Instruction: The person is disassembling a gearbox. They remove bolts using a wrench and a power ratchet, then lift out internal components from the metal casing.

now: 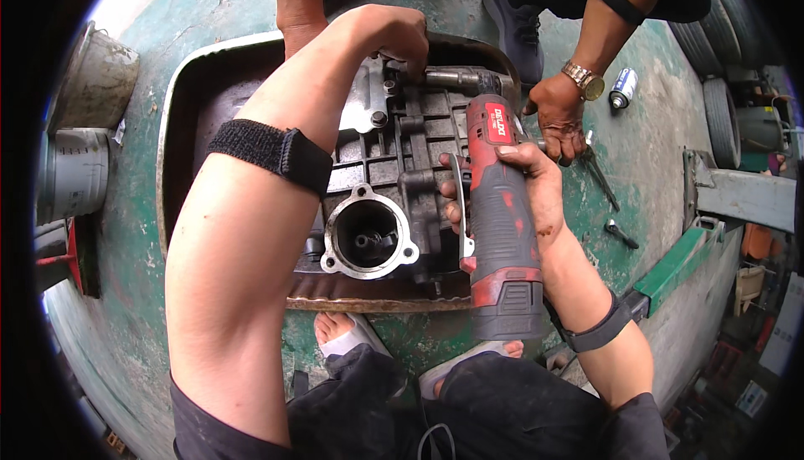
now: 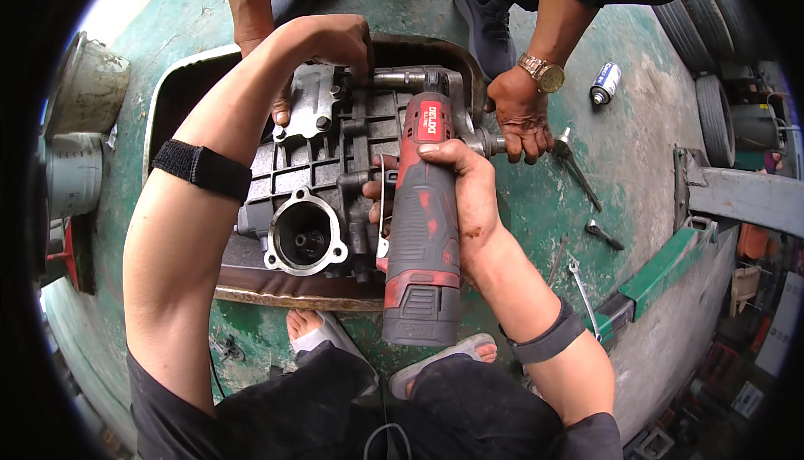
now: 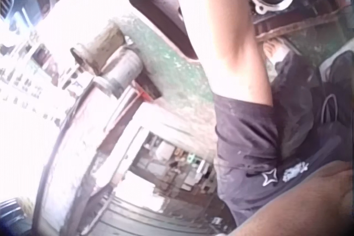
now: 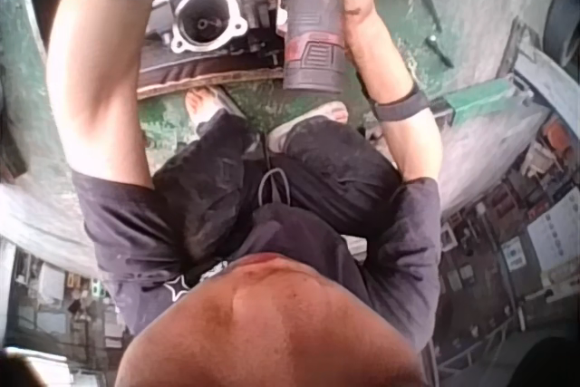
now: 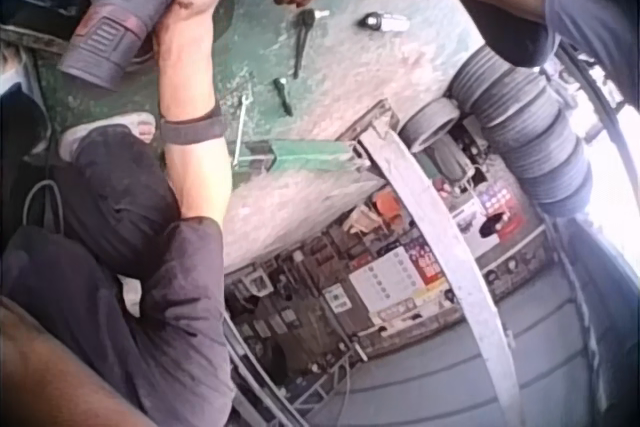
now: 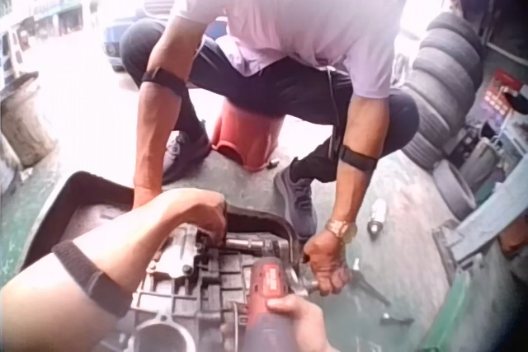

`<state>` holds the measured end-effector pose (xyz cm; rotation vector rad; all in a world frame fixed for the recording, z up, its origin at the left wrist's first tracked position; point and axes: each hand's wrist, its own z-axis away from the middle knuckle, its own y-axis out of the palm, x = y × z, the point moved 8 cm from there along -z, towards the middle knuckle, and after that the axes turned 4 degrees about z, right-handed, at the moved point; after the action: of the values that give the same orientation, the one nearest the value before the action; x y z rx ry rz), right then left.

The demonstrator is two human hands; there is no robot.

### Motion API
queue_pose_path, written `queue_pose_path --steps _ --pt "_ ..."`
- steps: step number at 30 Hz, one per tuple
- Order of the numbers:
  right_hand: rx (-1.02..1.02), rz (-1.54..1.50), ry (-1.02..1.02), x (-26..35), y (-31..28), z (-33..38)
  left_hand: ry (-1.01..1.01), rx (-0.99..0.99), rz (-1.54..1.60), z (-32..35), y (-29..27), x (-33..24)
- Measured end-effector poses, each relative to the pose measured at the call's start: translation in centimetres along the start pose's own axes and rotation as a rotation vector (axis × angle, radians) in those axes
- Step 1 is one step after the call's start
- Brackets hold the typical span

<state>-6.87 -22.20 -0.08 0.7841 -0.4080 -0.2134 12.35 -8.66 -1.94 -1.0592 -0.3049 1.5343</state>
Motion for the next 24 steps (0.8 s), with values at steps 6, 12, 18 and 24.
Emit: queue_pose_path --steps 6,12,18,24 --pt "-0.077 -0.087 -0.087 0.4 0.7 0.7 0.030 0.018 0.052 -0.6 0.3 0.4" --pt "-0.240 0.076 0.075 2.1 0.9 1.9 0.029 0.069 0.107 -0.7 0.8 1.1" --pt "-0.137 -0.012 0.101 3.2 2.9 1.2 0.056 0.085 0.102 -1.0 1.1 1.2" --pt "-0.234 0.111 0.069 1.6 0.9 1.3 0.026 0.089 0.115 -1.1 1.2 1.5"
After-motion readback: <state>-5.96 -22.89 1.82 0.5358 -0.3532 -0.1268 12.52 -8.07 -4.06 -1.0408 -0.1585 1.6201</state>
